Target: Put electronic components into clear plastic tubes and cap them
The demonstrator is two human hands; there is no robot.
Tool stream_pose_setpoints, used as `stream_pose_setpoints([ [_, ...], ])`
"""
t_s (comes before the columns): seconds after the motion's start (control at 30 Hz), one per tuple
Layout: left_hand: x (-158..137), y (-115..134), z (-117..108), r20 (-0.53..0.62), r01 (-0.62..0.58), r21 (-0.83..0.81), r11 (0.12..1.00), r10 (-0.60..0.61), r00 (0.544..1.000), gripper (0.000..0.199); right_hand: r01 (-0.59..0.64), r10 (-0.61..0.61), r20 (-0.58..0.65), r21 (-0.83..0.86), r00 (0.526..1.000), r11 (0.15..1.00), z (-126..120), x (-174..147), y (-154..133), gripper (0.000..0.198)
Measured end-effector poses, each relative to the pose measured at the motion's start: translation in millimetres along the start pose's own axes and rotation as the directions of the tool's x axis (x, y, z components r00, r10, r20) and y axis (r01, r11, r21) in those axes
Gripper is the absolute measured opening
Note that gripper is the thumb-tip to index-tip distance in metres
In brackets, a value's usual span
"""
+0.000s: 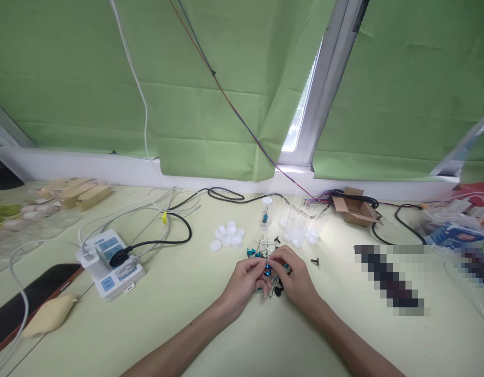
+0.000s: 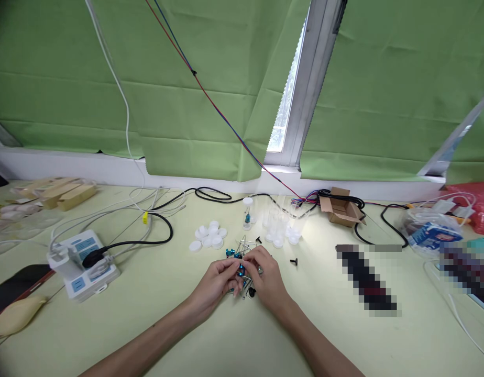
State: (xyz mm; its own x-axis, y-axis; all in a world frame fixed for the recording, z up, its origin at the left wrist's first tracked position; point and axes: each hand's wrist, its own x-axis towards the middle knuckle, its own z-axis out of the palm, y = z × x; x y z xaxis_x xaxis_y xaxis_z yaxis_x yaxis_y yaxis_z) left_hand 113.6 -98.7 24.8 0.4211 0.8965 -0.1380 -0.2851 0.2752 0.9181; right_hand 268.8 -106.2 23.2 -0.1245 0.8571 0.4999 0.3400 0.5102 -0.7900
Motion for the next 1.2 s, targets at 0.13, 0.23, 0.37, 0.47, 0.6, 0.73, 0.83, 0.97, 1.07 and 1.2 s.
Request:
stream_pose_setpoints([
  [0.13, 0, 1, 0, 0.002, -0.001, 0.001, 1.0, 0.001, 1.0, 0.033, -0.002, 0.002, -0.003, 0.001, 1.0, 1.0, 0, 0, 0, 0.017],
  [0.23, 0, 2, 1, 0.001, 0.004, -0.006, 1.0, -0.004, 1.0, 0.032, -0.012, 0.012, -0.003, 0.009, 1.0, 1.0, 0, 0, 0, 0.018],
  [0.37, -1, 3, 2, -0.008, 0.009, -0.013, 1.0, -0.01, 1.0, 0.033, -0.02, 0.02, -0.015, 0.014, 1.0, 1.0, 0, 1, 0, 0.018],
  [0.47, -1, 4, 2, -0.013, 0.007, -0.011, 1.0, -0.007, 1.0, 0.034, -0.019, 0.019, -0.025, 0.017, 0.999, 1.0, -1, 0, -1, 0.018],
  [0.6, -1, 3, 1, -0.023, -0.011, 0.009, 1.0, 0.011, 1.0, 0.034, -0.019, 0.019, -0.028, 0.008, 0.999, 1.0, -1, 0, -1, 0.018],
  [0.73, 0, 3, -1, -0.034, -0.032, 0.045, 0.998, 0.033, 0.999, 0.034, -0.009, 0.008, -0.039, -0.01, 0.999, 1.0, -1, 2, -1, 0.018],
  [0.83, 1, 4, -1, -0.037, -0.052, 0.056, 0.997, 0.054, 0.998, 0.033, -0.011, 0.009, -0.062, -0.038, 0.998, 0.999, -4, 4, -1, 0.018],
  [0.97, 2, 5, -3, -0.062, -0.08, 0.075, 0.994, 0.085, 0.994, 0.033, -0.064, 0.047, -0.144, -0.114, 0.988, 0.991, -10, 7, 1, 0.017],
  [1.07, 4, 6, -6, -0.106, -0.086, 0.118, 0.989, 0.099, 0.989, 0.033, -0.11, 0.07, -0.19, -0.212, 0.979, 0.971, -15, 9, 9, 0.013],
  [1.2, 5, 9, -9, -0.158, -0.096, 0.145, 0.985, 0.119, 0.98, 0.034, -0.142, 0.089, -0.178, -0.314, 0.98, 0.939, -18, 11, 20, 0.008],
])
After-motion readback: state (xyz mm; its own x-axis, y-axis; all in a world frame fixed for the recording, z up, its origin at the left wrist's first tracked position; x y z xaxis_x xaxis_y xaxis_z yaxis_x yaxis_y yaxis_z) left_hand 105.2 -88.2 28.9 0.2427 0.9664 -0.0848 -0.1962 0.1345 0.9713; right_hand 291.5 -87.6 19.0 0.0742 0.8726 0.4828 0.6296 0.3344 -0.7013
